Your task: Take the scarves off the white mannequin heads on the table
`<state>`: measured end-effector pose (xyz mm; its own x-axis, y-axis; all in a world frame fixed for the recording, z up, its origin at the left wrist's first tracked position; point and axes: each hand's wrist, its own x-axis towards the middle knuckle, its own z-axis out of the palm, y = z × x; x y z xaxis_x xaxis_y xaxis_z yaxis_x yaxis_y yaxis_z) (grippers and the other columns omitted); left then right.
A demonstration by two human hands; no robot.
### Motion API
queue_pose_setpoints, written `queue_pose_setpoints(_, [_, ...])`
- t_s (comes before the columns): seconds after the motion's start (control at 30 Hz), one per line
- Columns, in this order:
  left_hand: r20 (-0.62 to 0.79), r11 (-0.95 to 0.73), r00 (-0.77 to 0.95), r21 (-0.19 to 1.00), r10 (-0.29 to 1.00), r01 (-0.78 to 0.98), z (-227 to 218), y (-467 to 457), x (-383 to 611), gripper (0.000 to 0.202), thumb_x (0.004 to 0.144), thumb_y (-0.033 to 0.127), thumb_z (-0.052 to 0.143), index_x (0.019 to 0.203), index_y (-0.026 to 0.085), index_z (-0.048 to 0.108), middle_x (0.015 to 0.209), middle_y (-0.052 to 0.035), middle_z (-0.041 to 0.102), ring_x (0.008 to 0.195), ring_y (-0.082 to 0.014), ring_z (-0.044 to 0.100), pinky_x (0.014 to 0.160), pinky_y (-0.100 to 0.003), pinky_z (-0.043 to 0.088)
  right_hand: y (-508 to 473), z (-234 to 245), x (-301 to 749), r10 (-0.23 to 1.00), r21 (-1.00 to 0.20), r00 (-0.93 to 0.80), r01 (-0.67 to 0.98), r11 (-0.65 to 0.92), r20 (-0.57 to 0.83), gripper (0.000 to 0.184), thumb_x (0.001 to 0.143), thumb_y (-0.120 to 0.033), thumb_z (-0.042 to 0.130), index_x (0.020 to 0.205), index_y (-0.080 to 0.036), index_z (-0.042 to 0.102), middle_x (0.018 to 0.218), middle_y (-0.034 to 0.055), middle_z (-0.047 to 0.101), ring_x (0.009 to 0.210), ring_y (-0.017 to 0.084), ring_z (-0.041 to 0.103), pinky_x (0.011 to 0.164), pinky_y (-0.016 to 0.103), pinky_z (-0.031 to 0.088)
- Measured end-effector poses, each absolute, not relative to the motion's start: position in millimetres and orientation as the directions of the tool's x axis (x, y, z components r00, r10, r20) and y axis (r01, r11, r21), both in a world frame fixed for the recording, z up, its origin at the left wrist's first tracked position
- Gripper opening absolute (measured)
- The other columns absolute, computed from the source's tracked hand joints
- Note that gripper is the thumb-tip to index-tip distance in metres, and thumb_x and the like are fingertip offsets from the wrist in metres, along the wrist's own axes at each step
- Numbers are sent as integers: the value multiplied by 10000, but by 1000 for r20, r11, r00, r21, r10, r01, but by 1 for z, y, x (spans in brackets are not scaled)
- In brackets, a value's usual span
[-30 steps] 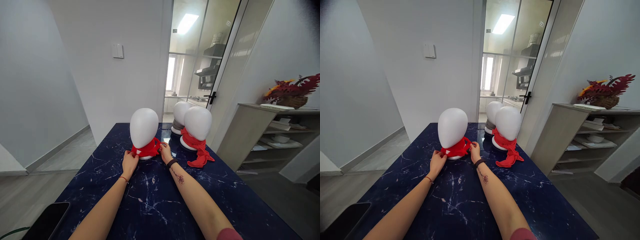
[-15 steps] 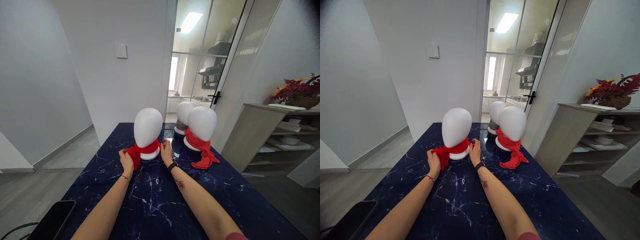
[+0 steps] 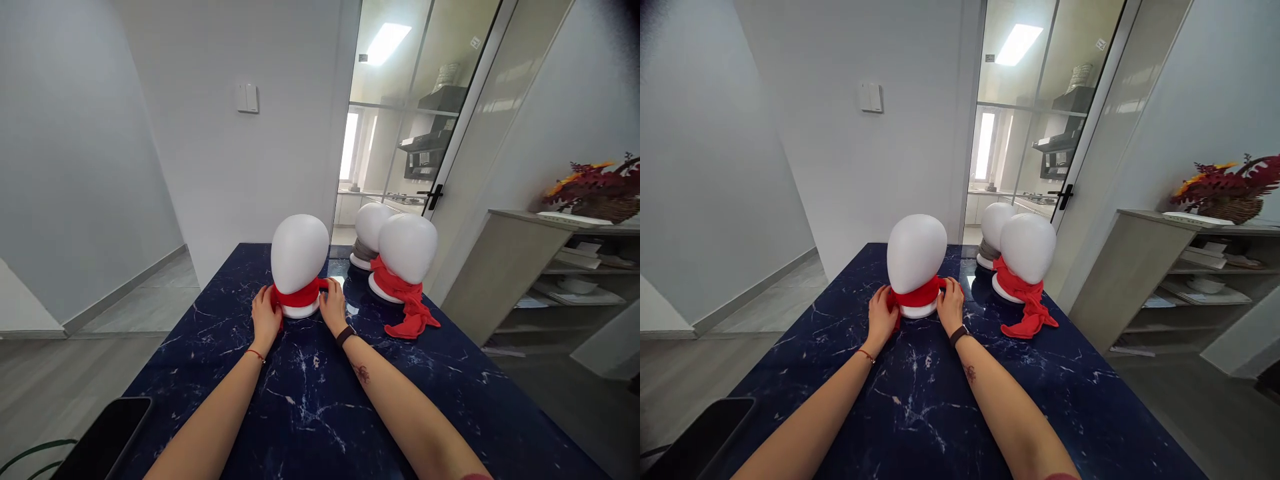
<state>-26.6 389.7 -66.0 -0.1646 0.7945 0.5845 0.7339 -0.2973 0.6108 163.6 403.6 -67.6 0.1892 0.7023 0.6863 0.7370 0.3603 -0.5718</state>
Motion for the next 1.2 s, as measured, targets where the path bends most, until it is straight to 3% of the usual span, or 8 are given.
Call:
queue_pose_setpoints(0.2, [548,-244,-101,521,831,818,-56,382,-23,258,798,204,463,993,192,632,1180,-105,551,1062,-281,503,896,-433,421,393,-62,155,759,-501,36,771,393,650,280,746,-97,436,993,-171,545,1056,98,537,965,222,512,837,348,425])
queue_pose_setpoints(0.47, [490,-348,216,195,844,917,-41,363,-10,145,760,271,550,784,179,660,838,-114,648,935,-288,541,908,-439,364,392,-65,159,833,-513,68,814,272,549,167,775,-99,438,806,-204,564,918,34,548,776,152,537,663,248,384])
queue_pose_setpoints(0.57, [379,-549,462,159,802,821,-35,349,3,159,784,265,515,743,164,630,769,-93,646,780,-232,584,780,-358,420,392,-66,159,864,-595,162,783,182,477,156,817,-146,434,763,-200,569,880,26,555,681,124,521,608,230,351])
queue_pose_setpoints(0.73, [370,-865,782,254,501,433,-30,323,24,211,863,250,405,929,190,596,857,-51,649,804,-173,589,743,-274,433,404,-70,170,866,-760,331,645,84,376,179,818,-160,403,748,-184,566,812,49,601,714,156,566,656,241,390])
queue_pose_setpoints(0.83, [493,-826,663,322,563,462,-36,326,25,280,827,142,390,1023,195,582,978,-56,656,901,-178,589,814,-292,432,412,-70,178,846,-809,396,584,68,357,250,863,-221,312,896,-176,556,868,68,637,738,164,603,671,253,427])
queue_pose_setpoints(0.93, [585,-592,258,500,769,632,-45,341,14,226,800,120,385,839,190,597,830,-42,664,795,-177,599,759,-300,445,412,-69,177,833,-835,424,545,77,354,275,865,-303,326,1016,-179,519,938,75,647,763,167,620,676,258,444])
queue_pose_setpoints(1.03, [580,-389,-108,662,808,641,-51,357,-1,186,802,139,385,804,196,562,795,-33,639,766,-173,597,748,-300,453,407,-69,172,843,-806,388,586,85,372,228,769,-297,484,968,-199,535,947,59,645,783,178,615,689,262,437])
queue_pose_setpoints(1.2, [573,-323,-198,676,795,662,-54,373,-13,224,798,235,474,1008,175,525,989,-84,602,936,-208,581,827,-335,460,407,-76,174,865,-734,335,677,54,373,152,686,-171,506,824,-203,563,768,28,646,692,169,595,632,246,403])
